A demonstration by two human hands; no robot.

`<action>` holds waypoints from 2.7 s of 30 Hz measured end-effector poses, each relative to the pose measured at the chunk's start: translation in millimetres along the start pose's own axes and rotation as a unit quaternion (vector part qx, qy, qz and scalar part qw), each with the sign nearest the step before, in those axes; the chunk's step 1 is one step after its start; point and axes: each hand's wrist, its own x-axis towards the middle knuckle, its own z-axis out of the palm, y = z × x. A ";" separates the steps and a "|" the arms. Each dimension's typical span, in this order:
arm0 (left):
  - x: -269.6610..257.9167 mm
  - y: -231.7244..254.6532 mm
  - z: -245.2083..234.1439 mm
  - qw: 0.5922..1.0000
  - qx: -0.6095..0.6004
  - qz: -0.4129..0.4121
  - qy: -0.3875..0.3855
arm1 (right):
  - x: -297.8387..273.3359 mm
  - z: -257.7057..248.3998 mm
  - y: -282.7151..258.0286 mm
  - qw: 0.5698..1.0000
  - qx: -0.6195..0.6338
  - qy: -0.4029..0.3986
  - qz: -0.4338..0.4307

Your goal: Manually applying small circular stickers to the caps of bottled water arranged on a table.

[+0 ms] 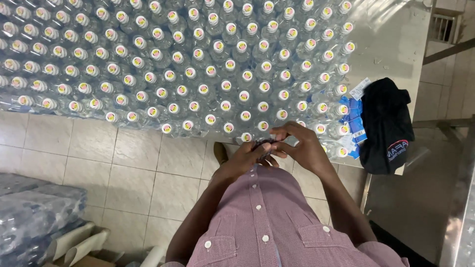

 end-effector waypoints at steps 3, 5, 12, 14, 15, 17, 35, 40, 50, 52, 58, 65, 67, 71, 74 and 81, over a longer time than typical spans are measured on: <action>2.9 -15.3 -3.1 1.000 0.008 0.010 -0.025 | -9.1 -7.2 5.5 0.996 0.045 0.007 0.070; 4.7 -23.2 -6.3 0.999 0.021 0.017 -0.024 | -12.8 -10.7 9.7 0.996 0.047 0.011 0.079; -1.7 -25.8 -7.8 0.997 0.071 0.031 0.011 | -12.1 -7.5 16.5 0.995 0.060 0.019 0.072; -8.7 -17.7 -10.6 0.997 0.068 0.036 0.029 | -4.3 -1.2 10.3 0.996 0.056 0.034 0.063; -11.0 -11.7 -12.9 0.996 0.065 0.040 0.044 | 1.7 1.7 6.4 0.996 0.049 0.052 0.053; -15.6 -1.3 -26.1 0.994 0.076 0.040 0.060 | 20.1 8.4 -4.0 0.997 0.027 0.065 0.040; -64.8 59.8 -134.1 0.992 0.031 0.091 0.084 | 109.8 89.5 52.9 0.920 -0.369 0.099 -0.087; -59.1 78.7 -150.5 0.996 0.044 0.064 0.047 | 104.6 85.6 60.4 0.921 -0.370 0.103 -0.067; -63.8 100.9 -176.0 0.997 0.069 0.021 -0.011 | 121.8 91.9 40.5 0.881 -0.471 -0.034 0.008; -65.9 101.8 -180.5 0.998 0.067 0.017 -0.010 | 122.9 92.7 33.1 0.874 -0.483 -0.046 0.022; -66.4 98.8 -186.1 0.998 0.052 0.026 -0.018 | 106.5 104.9 -25.3 0.887 -0.462 0.006 -0.003; -56.6 73.0 -180.0 0.995 0.043 -0.003 -0.094 | 73.3 160.1 -70.4 0.996 0.007 0.049 0.075; -58.9 83.2 -173.0 0.991 0.046 -0.012 -0.122 | 69.4 161.5 -70.0 0.993 0.031 0.060 0.101; -58.7 85.6 -170.3 0.988 0.068 -0.029 -0.134 | 62.7 159.8 -67.7 0.985 0.042 0.086 0.146; -57.8 87.6 -168.3 0.987 0.088 -0.034 -0.126 | 59.1 158.6 -60.9 0.983 0.039 0.105 0.146; -54.8 77.6 -171.8 0.990 0.123 -0.003 -0.068 | 69.0 141.4 -54.5 0.979 0.007 0.158 0.128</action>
